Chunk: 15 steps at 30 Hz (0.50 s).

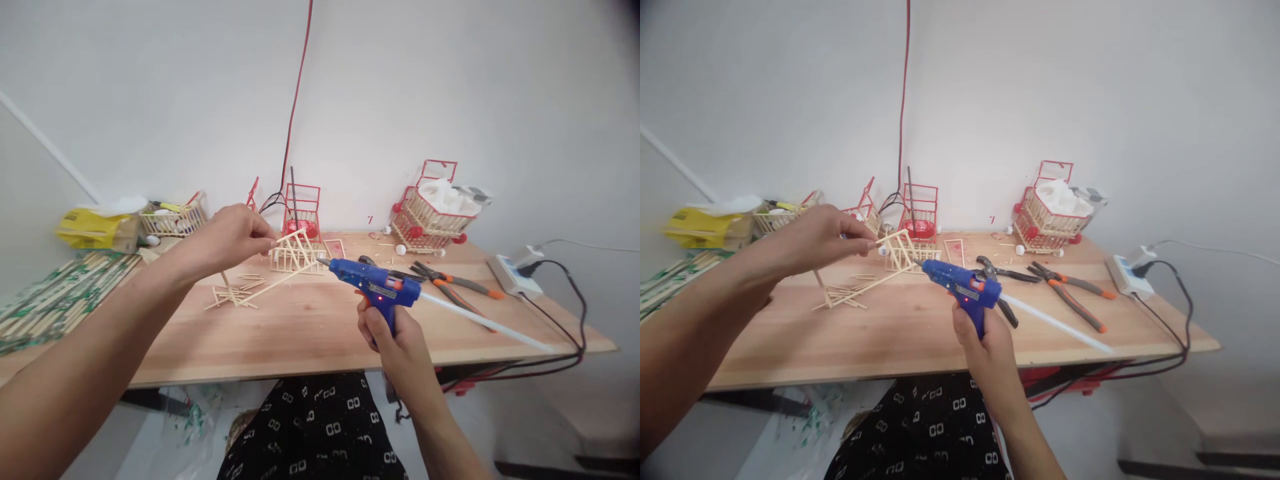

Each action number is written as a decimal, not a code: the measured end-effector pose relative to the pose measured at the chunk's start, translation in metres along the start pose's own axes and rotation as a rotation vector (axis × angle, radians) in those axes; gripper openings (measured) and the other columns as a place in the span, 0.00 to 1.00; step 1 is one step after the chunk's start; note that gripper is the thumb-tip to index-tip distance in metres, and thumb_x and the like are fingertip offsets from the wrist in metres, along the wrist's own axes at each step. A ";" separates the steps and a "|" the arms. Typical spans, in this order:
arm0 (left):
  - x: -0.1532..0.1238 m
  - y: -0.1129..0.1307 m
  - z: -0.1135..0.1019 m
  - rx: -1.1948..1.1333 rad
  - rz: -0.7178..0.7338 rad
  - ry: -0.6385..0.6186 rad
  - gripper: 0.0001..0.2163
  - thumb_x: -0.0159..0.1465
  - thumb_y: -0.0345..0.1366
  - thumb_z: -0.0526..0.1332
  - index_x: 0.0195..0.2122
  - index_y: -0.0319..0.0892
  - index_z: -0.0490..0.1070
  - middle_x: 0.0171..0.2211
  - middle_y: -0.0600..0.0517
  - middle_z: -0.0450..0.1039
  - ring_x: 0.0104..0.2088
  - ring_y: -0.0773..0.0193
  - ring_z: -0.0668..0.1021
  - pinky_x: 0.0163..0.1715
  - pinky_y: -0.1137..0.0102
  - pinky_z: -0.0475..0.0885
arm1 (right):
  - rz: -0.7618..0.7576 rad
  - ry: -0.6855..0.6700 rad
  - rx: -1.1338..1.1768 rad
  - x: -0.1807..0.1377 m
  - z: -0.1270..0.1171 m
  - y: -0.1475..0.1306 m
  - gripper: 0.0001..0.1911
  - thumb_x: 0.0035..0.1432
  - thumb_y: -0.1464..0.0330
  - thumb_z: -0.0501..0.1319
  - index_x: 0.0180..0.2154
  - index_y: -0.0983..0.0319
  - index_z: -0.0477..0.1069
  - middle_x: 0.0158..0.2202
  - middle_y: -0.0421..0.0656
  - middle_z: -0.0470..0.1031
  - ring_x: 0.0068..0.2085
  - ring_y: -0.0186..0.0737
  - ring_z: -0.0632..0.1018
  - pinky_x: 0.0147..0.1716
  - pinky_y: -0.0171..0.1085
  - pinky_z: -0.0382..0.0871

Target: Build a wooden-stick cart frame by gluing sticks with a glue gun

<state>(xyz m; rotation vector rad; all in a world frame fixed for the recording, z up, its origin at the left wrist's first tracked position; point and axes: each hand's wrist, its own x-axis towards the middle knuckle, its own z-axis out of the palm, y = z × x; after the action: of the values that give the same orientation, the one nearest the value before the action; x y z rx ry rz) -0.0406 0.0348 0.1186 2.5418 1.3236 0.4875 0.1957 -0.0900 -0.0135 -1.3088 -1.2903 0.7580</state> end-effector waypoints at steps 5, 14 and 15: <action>0.000 0.008 0.000 0.059 -0.066 0.014 0.10 0.54 0.37 0.58 0.26 0.40 0.79 0.22 0.53 0.76 0.26 0.65 0.73 0.26 0.72 0.60 | -0.056 0.027 -0.171 0.000 0.005 0.008 0.17 0.61 0.56 0.55 0.38 0.64 0.69 0.26 0.41 0.69 0.25 0.34 0.68 0.23 0.33 0.62; 0.001 0.007 0.002 0.065 -0.029 0.010 0.10 0.54 0.37 0.58 0.27 0.40 0.79 0.23 0.53 0.76 0.26 0.66 0.73 0.27 0.72 0.60 | -0.104 -0.016 -0.291 -0.002 0.009 0.006 0.17 0.62 0.57 0.54 0.39 0.63 0.71 0.24 0.40 0.70 0.25 0.37 0.70 0.25 0.35 0.63; 0.001 0.007 0.002 0.069 -0.027 0.007 0.10 0.54 0.37 0.58 0.28 0.40 0.79 0.23 0.53 0.76 0.26 0.66 0.73 0.27 0.72 0.60 | -0.107 -0.019 -0.298 -0.002 0.009 0.005 0.17 0.62 0.57 0.54 0.40 0.63 0.71 0.24 0.40 0.70 0.25 0.37 0.70 0.25 0.35 0.63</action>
<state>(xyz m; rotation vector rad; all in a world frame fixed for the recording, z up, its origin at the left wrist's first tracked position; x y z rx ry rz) -0.0335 0.0317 0.1192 2.5756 1.3990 0.4529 0.1883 -0.0888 -0.0207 -1.4562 -1.5184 0.5182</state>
